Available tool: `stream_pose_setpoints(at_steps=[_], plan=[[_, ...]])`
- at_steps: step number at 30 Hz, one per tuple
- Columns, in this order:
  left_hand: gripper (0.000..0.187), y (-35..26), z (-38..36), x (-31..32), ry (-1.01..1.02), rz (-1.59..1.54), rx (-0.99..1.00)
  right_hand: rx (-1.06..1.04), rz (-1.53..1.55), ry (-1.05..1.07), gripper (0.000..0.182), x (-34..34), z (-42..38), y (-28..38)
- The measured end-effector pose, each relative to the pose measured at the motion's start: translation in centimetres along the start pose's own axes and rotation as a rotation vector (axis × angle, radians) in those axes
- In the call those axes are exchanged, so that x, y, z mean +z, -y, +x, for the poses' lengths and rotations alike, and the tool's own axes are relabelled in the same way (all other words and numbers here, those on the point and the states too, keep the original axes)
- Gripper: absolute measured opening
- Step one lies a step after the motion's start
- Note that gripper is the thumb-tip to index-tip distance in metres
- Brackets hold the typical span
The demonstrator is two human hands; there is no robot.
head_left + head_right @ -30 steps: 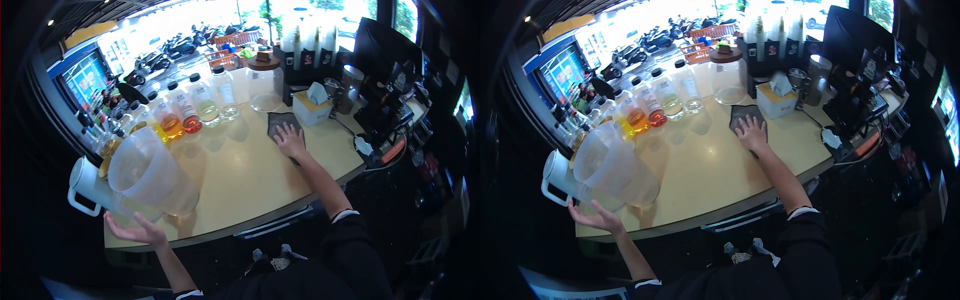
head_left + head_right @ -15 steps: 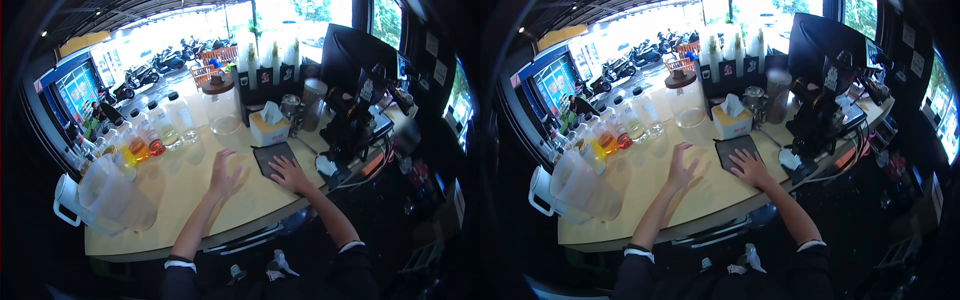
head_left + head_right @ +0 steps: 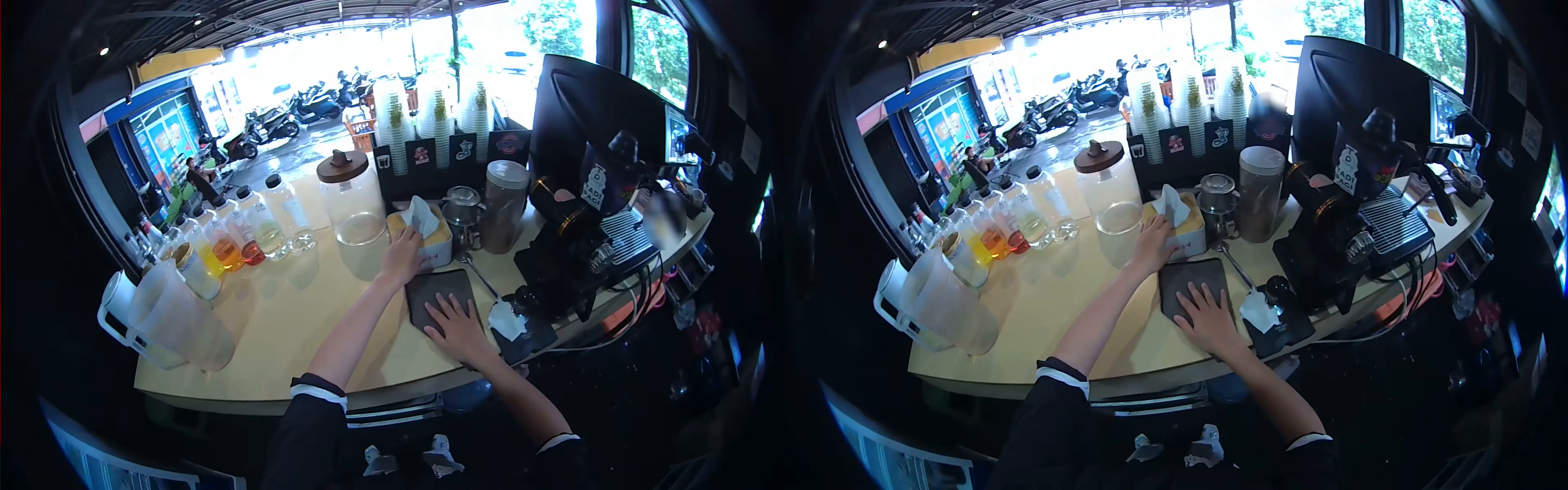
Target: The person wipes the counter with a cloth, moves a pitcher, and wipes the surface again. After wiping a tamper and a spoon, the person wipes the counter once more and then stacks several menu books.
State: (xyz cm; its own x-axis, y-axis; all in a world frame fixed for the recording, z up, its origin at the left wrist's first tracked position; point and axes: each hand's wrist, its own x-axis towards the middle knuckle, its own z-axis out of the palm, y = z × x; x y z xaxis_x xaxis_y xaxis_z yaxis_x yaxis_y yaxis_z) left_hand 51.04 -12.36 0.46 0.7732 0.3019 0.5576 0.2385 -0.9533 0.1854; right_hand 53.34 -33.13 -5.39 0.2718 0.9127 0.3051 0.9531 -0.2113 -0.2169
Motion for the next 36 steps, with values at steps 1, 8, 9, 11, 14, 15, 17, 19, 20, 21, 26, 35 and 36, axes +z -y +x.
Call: stream_pose_setpoints(at_steps=[1, 8, 9, 11, 14, 15, 17, 19, 20, 21, 26, 35, 36], plan=[[0.038, -0.4, -0.1, -1.0, -0.021, -0.057, -0.007, -0.014, 0.009, 0.003, 0.053, -0.1, -0.3, -0.1], [0.036, 2.6, -5.5, -14.0, -0.048, -0.087, -0.033, 0.013, 0.006, 0.077, 0.053, 0.0, 1.1, 0.5], [0.036, 4.0, -6.6, -14.9, -0.049, -0.081, -0.051, 0.04, -0.017, 0.091, 0.053, 0.2, 1.4, 0.8], [0.037, 7.3, -8.8, -16.3, -0.045, -0.078, -0.126, 0.02, 0.018, 0.138, 0.053, 0.1, 2.8, 1.6], [0.039, 12.7, -11.9, -17.7, -0.023, -0.056, -0.199, -0.005, 0.044, 0.181, 0.053, 0.8, 4.9, 2.1], [0.039, 14.6, -12.8, -17.8, -0.026, -0.061, -0.194, -0.019, 0.049, 0.179, 0.053, 1.1, 5.6, 2.3], [0.042, 18.2, -14.7, -17.5, -0.044, -0.028, -0.218, -0.03, 0.047, 0.172, 0.052, 1.2, 6.1, 2.8], [0.044, 20.2, -15.7, -17.6, -0.052, -0.065, -0.233, -0.005, 0.044, 0.161, 0.052, 1.2, 6.1, 3.2], [0.046, 21.0, -16.1, -17.5, -0.054, -0.099, -0.254, 0.004, 0.039, 0.159, 0.052, 1.2, 6.1, 3.3], [0.048, 21.4, -16.4, -17.5, -0.008, 0.005, -0.31, -0.007, 0.039, 0.146, 0.052, 1.2, 6.0, 3.3], [0.048, 24.0, -16.7, -17.3, 0.02, 0.0, -0.278, -0.019, 0.023, 0.097, 0.051, 1.5, 5.9, 3.3], [0.051, 15.9, -14.4, -17.3, -0.403, 0.272, -0.213, -0.02, 0.06, 0.076, 0.05, 1.6, 5.7, 2.8], [0.05, 14.7, -13.6, -16.6, -0.536, 0.185, -0.2, -0.001, 0.058, 0.073, 0.05, 1.4, 5.7, 2.7]])
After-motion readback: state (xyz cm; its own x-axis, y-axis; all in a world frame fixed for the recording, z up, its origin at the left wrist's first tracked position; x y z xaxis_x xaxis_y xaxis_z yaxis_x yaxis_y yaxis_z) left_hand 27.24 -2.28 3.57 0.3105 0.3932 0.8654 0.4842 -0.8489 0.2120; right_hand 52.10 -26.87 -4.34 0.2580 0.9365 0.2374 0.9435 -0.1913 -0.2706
